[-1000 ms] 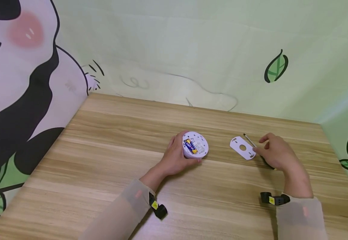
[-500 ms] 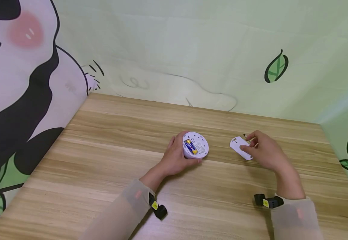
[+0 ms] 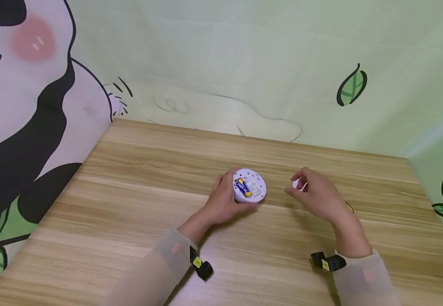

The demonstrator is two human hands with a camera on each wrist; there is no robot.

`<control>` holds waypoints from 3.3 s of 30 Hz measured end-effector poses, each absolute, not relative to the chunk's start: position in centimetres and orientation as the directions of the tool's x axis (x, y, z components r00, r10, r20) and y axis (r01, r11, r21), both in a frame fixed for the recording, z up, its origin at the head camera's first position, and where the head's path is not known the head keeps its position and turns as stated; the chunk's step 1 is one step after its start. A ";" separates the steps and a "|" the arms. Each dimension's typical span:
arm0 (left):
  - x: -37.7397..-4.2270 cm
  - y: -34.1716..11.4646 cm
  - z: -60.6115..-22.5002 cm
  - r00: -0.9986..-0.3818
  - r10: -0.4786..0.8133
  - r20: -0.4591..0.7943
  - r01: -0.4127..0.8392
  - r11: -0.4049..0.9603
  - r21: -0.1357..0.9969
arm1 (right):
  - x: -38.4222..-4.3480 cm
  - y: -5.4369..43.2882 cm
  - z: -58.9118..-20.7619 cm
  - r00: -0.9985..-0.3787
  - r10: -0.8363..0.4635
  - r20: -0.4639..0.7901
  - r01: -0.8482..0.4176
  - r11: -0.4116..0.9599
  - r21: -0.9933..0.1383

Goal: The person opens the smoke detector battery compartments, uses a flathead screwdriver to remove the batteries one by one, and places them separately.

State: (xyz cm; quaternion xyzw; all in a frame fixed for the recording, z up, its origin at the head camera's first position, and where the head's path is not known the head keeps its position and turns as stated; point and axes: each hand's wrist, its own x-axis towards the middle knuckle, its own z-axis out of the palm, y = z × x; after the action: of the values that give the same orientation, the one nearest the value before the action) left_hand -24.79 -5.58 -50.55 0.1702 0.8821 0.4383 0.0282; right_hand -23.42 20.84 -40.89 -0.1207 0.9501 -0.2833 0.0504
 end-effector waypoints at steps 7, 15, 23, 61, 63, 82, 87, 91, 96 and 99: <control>-24.7 -5.6 -50.5 -0.939 0.327 0.104 0.281 0.561 0.779 | -23.3 19.8 -41.4 -0.966 -0.254 -0.040 -0.191 0.812 -0.551; -24.7 -5.6 -50.6 -0.934 0.338 0.113 0.296 0.561 0.773 | -23.1 18.2 -41.4 -0.960 -0.280 0.001 -0.237 0.810 -0.537; -24.7 -5.7 -50.6 -0.921 0.371 0.118 0.325 0.568 0.756 | -22.7 16.5 -42.0 -0.957 -0.289 0.002 -0.238 0.785 -0.572; -24.7 -5.6 -50.8 -0.888 0.443 0.122 0.399 0.612 0.683 | -21.9 13.0 -43.8 -0.951 -0.306 0.049 -0.293 0.835 -0.466; -24.6 -5.6 -50.8 -0.888 0.443 0.124 0.400 0.611 0.683 | -21.9 13.0 -43.9 -0.952 -0.303 0.045 -0.289 0.839 -0.462; -24.6 -5.6 -50.8 -0.887 0.442 0.134 0.410 0.618 0.671 | -21.6 12.6 -44.0 -0.956 -0.280 0.082 -0.288 0.863 -0.415; -24.6 -5.6 -50.8 -0.888 0.443 0.122 0.401 0.619 0.675 | -21.7 12.7 -43.9 -0.956 -0.276 0.097 -0.291 0.863 -0.414; -24.7 -5.6 -50.8 -0.888 0.445 0.119 0.400 0.615 0.679 | -21.7 12.8 -43.9 -0.956 -0.272 0.108 -0.292 0.864 -0.410; -24.6 -5.7 -50.7 -0.890 0.443 0.111 0.393 0.619 0.680 | -21.7 12.9 -43.7 -0.957 -0.271 0.104 -0.289 0.862 -0.416; -24.6 -5.6 -50.7 -0.892 0.440 0.107 0.389 0.625 0.677 | -21.7 13.0 -43.5 -0.957 -0.272 0.099 -0.287 0.858 -0.426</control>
State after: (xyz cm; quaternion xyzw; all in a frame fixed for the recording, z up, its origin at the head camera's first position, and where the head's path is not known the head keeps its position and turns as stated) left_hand -24.61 -5.63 -50.67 0.2303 0.9006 0.3670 0.0346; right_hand -21.68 13.01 -43.52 -0.1450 0.9636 -0.2239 -0.0176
